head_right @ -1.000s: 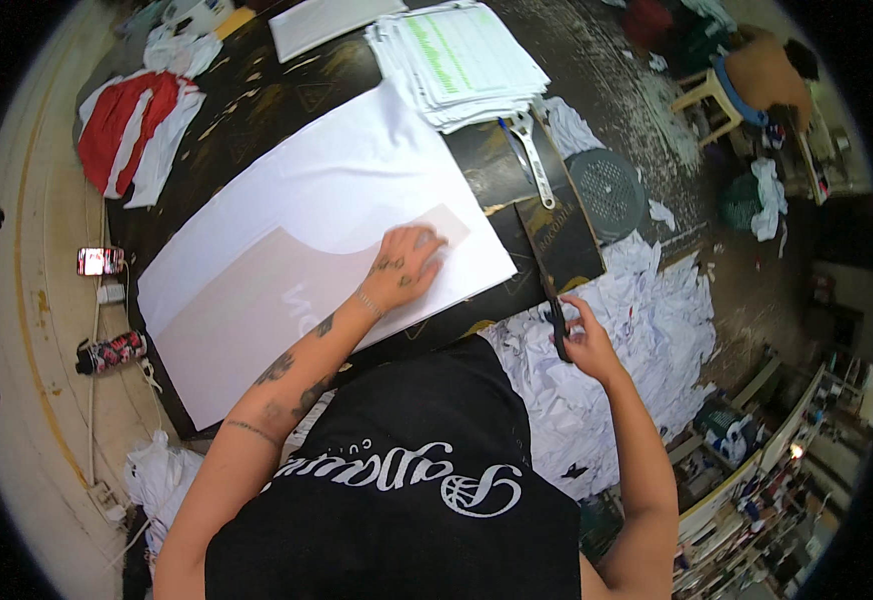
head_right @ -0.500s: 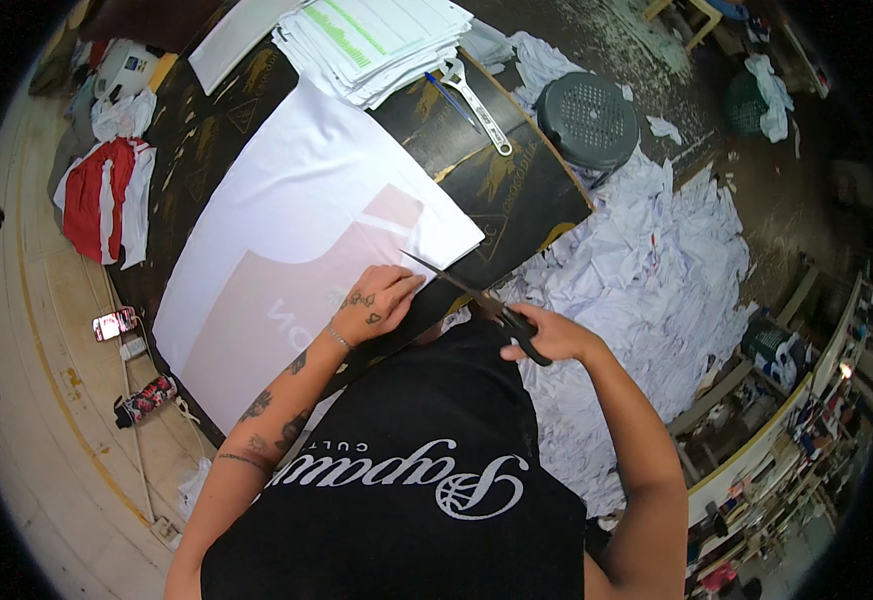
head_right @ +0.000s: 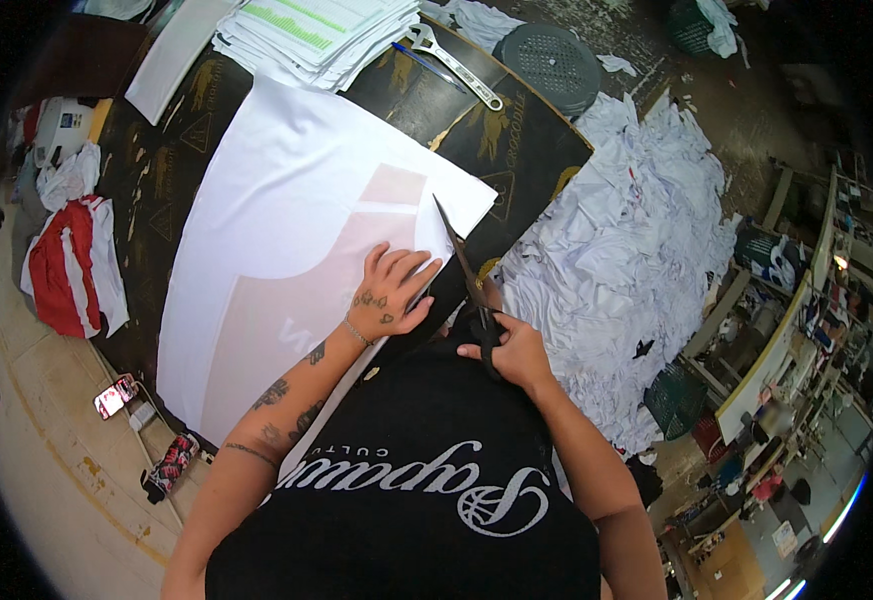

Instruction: The person lays out a large white sheet of fabric on a table, places a red and white jersey on top as a template, and uses scissors to cut the fabric around the jersey's shape. The process is repeated multiple times.

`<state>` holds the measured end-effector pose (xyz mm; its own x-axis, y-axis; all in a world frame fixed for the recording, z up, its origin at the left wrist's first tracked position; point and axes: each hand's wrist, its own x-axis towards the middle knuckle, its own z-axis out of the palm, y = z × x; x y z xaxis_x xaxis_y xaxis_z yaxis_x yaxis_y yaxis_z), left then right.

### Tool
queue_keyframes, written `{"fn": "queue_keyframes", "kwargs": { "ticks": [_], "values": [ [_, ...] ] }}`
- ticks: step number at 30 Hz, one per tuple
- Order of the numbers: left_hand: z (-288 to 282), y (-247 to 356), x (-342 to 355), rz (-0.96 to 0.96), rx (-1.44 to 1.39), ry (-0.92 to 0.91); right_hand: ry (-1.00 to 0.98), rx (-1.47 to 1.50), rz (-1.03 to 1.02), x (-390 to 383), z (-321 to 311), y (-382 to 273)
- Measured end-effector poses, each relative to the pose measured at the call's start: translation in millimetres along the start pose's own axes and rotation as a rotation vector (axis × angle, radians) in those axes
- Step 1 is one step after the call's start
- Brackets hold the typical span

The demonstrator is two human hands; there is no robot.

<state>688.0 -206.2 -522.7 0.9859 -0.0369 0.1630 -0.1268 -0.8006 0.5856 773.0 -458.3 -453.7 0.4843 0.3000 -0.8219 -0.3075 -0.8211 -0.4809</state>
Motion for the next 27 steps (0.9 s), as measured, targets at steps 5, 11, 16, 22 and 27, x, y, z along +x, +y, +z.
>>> {"fn": "queue_keyframes", "kwargs": {
  "ticks": [5, 11, 16, 22, 27],
  "values": [
    [2, -5, -4, 0.025, -0.034, 0.008, 0.169, 0.101, -0.113, -4, 23, -30],
    [5, -5, -13, 0.036, -0.033, 0.051, 0.164, -0.179, -0.018, 12, 14, -20],
    [12, 8, -23, 0.031, -0.108, 0.059, -0.075, -0.137, 0.028, -18, -77, -14],
    [13, 12, -12, -0.121, 0.004, 0.184, -0.244, -0.515, -0.192, 29, -151, -49],
    [12, 11, -8, -0.142, 0.029, 0.122, -0.253, -0.602, -0.277, 95, -141, -82]
  ]
}}
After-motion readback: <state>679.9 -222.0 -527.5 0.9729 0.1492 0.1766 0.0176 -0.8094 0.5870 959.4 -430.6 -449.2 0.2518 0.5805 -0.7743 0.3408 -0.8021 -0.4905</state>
